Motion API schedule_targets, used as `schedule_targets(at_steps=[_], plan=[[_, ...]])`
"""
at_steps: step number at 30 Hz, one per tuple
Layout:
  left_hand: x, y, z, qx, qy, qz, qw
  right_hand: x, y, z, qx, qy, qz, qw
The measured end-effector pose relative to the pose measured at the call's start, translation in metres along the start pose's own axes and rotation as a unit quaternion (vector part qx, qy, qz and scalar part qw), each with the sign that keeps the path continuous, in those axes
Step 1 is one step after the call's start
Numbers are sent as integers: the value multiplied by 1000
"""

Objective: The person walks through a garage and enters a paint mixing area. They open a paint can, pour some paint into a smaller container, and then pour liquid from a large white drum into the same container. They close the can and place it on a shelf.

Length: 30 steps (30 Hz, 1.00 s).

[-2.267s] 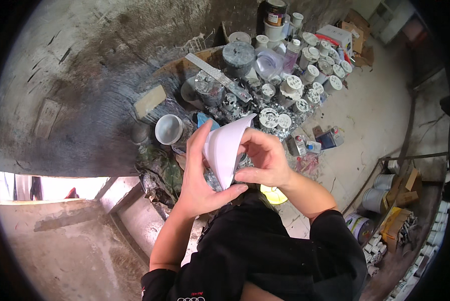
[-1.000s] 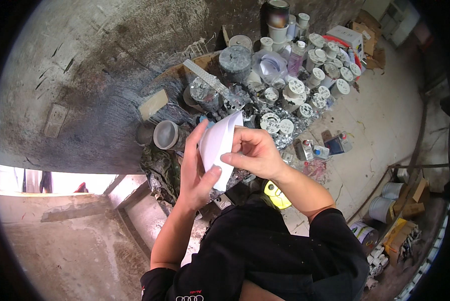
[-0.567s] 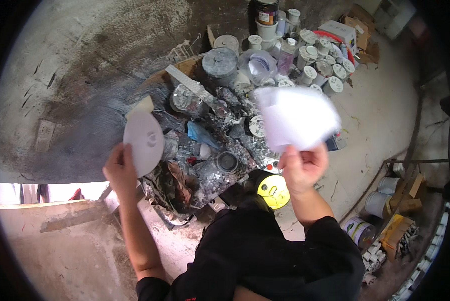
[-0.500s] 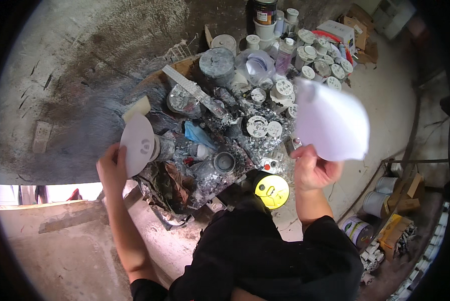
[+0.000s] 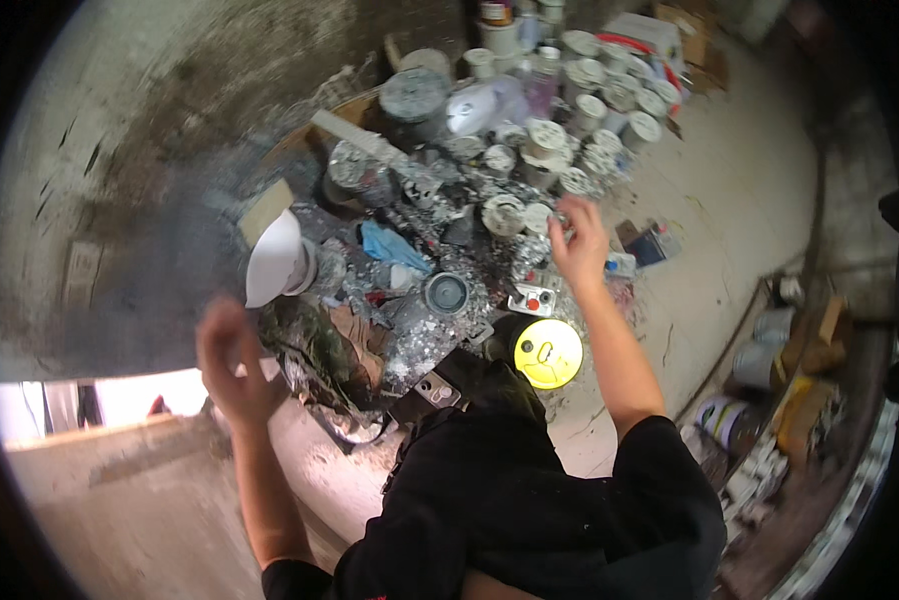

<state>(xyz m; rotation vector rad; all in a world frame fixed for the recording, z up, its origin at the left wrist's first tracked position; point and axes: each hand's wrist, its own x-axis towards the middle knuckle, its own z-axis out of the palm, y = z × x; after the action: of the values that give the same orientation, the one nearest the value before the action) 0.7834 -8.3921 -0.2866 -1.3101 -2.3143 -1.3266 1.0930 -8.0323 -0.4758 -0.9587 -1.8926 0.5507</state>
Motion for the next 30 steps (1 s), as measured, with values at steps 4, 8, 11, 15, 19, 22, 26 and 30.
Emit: schedule_targets(at_steps=[4,8,11,15,19,22,26,30], plan=[[-118,-31,30,-31,-259,70,963,-164,5,-62,-11,-229,273,934],[-222,-89,87,209,-676,126,696,-392,-31,-148,-135,-484,395,769],[-270,-97,162,140,-731,219,631,-566,-124,-207,139,-416,695,569],[-315,-37,239,94,-760,344,544,-712,-275,-206,410,18,782,469],[-373,45,250,58,-766,427,477,-768,-369,-188,600,191,692,353],[-423,86,232,36,-777,454,435,-795,-431,-188,641,234,638,358],[-491,113,193,22,-789,471,393,-821,-455,-213,615,244,660,356],[-560,125,153,32,-802,473,364,-838,-409,-334,173,-227,694,661]])
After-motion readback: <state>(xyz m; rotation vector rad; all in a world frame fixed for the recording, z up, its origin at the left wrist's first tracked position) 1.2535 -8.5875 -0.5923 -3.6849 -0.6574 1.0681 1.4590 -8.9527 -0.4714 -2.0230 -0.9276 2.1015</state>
